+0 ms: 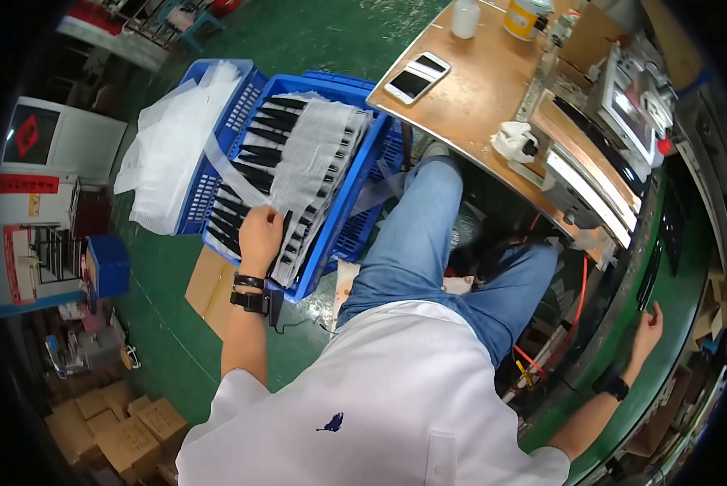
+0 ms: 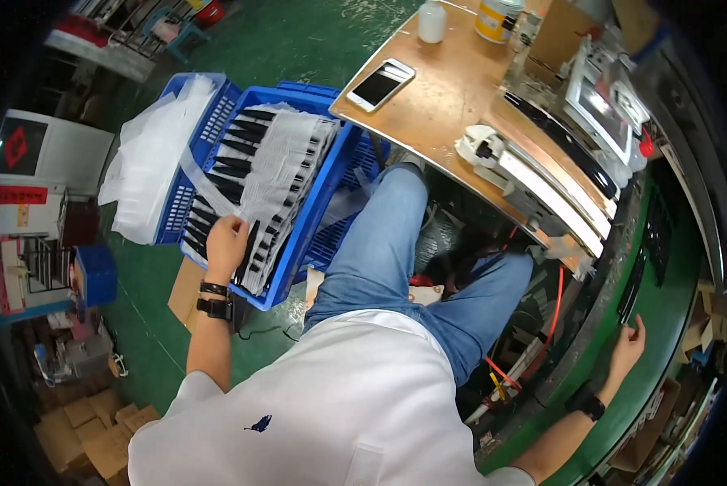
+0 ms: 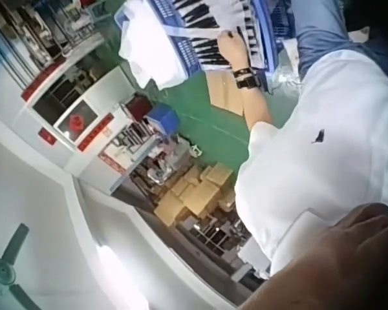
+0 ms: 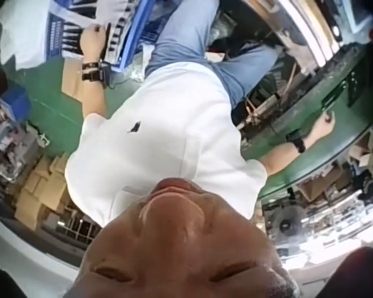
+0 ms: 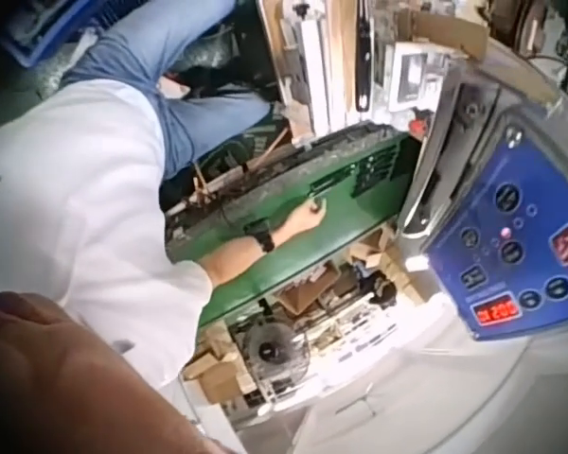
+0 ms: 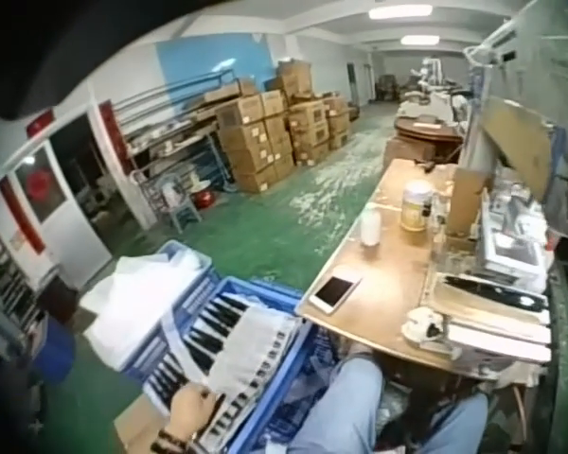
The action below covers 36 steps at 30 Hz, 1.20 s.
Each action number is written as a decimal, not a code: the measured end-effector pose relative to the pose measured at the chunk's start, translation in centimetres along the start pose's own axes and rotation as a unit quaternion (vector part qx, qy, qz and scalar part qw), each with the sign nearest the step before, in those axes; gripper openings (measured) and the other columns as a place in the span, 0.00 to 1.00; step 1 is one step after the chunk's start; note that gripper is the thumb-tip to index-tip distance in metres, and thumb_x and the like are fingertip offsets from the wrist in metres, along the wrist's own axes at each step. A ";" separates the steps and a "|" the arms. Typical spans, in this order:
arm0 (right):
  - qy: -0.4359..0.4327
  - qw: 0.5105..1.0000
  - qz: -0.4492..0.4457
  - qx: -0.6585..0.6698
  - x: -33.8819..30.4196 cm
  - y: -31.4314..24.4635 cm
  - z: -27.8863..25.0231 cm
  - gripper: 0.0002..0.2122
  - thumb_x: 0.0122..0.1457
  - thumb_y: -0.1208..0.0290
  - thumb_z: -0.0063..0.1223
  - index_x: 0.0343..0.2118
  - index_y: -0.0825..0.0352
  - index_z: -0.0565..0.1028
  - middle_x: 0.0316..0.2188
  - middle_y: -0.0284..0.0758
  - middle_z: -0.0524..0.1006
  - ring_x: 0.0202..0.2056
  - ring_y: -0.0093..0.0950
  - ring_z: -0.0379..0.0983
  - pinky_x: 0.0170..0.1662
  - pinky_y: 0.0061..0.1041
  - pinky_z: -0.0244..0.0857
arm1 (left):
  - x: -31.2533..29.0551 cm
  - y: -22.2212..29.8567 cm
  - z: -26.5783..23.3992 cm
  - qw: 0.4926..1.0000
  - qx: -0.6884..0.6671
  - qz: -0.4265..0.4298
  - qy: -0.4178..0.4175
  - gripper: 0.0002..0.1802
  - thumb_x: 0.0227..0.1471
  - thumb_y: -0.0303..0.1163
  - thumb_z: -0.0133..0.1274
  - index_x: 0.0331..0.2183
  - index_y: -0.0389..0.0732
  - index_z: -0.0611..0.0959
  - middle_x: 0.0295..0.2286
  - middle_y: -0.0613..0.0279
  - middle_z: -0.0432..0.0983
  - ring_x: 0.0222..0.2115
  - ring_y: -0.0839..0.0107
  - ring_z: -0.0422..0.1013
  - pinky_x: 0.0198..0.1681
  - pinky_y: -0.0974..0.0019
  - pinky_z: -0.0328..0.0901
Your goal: Picking industrial components from a crate, processing them through a machine, and placing them onto a conveyor belt.
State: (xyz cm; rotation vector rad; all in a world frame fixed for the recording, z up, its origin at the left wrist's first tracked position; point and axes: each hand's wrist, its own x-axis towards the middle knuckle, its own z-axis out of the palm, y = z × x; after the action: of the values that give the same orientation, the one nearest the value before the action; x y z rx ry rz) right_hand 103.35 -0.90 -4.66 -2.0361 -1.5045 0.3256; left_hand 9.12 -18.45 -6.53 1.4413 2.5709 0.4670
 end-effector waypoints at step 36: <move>-0.134 0.947 -0.290 0.042 0.8 -40.5 6.7 0.17 0.63 0.67 0.68 0.51 0.68 0.79 0.37 0.36 0.77 0.34 0.25 0.74 0.38 0.23 0.70 | 5.8 18.5 -5.5 0.744 -0.638 0.091 -0.177 0.19 0.59 0.24 0.62 0.52 0.32 0.83 0.39 0.68 0.80 0.32 0.80 0.71 0.37 0.76 0.65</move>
State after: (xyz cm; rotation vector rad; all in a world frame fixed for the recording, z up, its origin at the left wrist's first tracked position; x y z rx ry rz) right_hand 68.17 9.78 13.57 -1.4320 -2.1301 0.4254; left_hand 19.35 -5.58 5.03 0.9993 1.1628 1.4149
